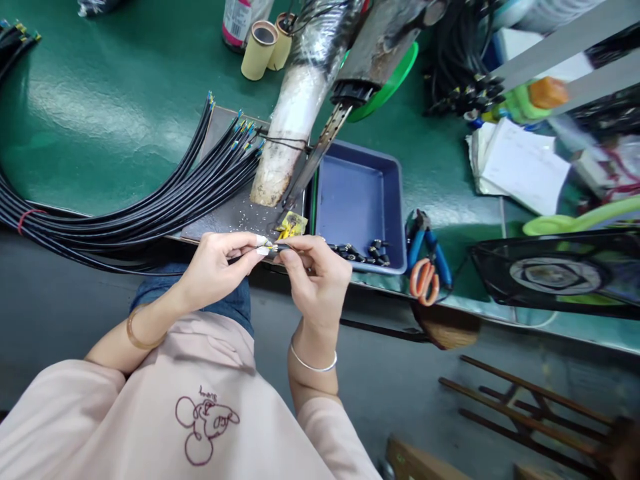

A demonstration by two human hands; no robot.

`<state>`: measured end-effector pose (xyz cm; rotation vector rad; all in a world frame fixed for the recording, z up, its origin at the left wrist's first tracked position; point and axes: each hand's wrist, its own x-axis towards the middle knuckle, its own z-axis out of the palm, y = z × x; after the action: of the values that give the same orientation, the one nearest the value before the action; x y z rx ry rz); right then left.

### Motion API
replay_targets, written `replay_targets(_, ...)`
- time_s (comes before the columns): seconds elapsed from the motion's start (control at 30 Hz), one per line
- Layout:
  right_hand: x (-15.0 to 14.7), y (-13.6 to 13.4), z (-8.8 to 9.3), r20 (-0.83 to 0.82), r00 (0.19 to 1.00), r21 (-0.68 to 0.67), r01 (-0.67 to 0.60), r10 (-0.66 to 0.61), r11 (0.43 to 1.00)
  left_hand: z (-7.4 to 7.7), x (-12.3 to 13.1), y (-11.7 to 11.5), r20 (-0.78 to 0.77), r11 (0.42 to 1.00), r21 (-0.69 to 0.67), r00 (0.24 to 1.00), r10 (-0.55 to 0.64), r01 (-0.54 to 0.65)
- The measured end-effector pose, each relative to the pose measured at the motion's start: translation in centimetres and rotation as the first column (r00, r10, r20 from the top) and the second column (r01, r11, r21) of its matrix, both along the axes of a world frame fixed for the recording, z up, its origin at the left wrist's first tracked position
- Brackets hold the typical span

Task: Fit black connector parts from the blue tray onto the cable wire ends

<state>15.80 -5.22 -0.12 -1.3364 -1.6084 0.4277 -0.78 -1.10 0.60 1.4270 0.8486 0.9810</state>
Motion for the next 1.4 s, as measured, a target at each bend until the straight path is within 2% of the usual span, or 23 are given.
replay_targets(0.13,0.2,-0.2,-0.1,0.046,0.999,0.034,0.003,-0.005,0.999,0.0,0.0,0.2,0.055,0.998,-0.051,0.998,-0.03,0.033)
replay_targets(0.23,0.2,-0.2,-0.1,0.02,1.0,0.03,0.019,-0.019,0.999,-0.1,0.0,0.4,0.076,0.993,-0.101,0.996,-0.047,0.055)
replay_targets(0.43,-0.1,-0.2,-0.6,0.047,0.991,0.075,0.126,-0.129,0.989,-0.8,0.6,0.6,0.07,0.994,-0.102,0.997,0.035,-0.028)
replay_targets(0.5,-0.3,-0.2,-0.7,-0.03,0.979,0.165,0.203,-0.2,0.965,-1.1,0.8,0.7,0.078,0.991,-0.115,0.994,0.076,-0.067)
replay_targets(0.57,-0.6,-0.2,-0.8,-0.144,0.956,0.297,0.286,-0.254,0.911,-1.4,0.9,1.0,0.093,0.987,-0.123,0.989,0.115,-0.103)
replay_targets(0.63,-0.8,-0.3,-1.0,-0.212,0.939,0.368,0.335,-0.272,0.868,-1.5,1.0,1.1,0.096,0.986,-0.111,0.987,0.131,-0.12)
replay_targets(0.73,-0.8,-0.3,-1.4,-0.173,0.942,0.311,0.33,-0.288,0.891,-1.5,1.1,1.3,0.078,0.991,-0.065,0.989,0.125,-0.12)
replay_targets(0.87,-0.9,0.2,-1.7,-0.005,0.972,0.293,0.228,-0.237,0.929,-1.5,1.3,1.4,0.013,0.992,0.029,0.992,0.123,-0.123)
replay_targets(1.07,-1.1,1.0,-1.5,0.056,0.972,0.316,0.199,-0.228,0.928,-1.3,1.5,1.5,-0.084,0.959,0.224,0.976,0.199,-0.176)
replay_targets(1.23,-1.2,1.2,-1.1,0.081,0.965,0.337,0.209,-0.25,0.918,-1.4,1.4,1.7,-0.073,0.889,0.414,0.966,0.247,-0.196)
replay_targets(1.4,-1.2,1.4,-0.7,0.142,0.955,0.366,0.195,-0.262,0.91,-1.5,1.3,1.8,-0.088,0.874,0.451,0.966,0.242,-0.178)
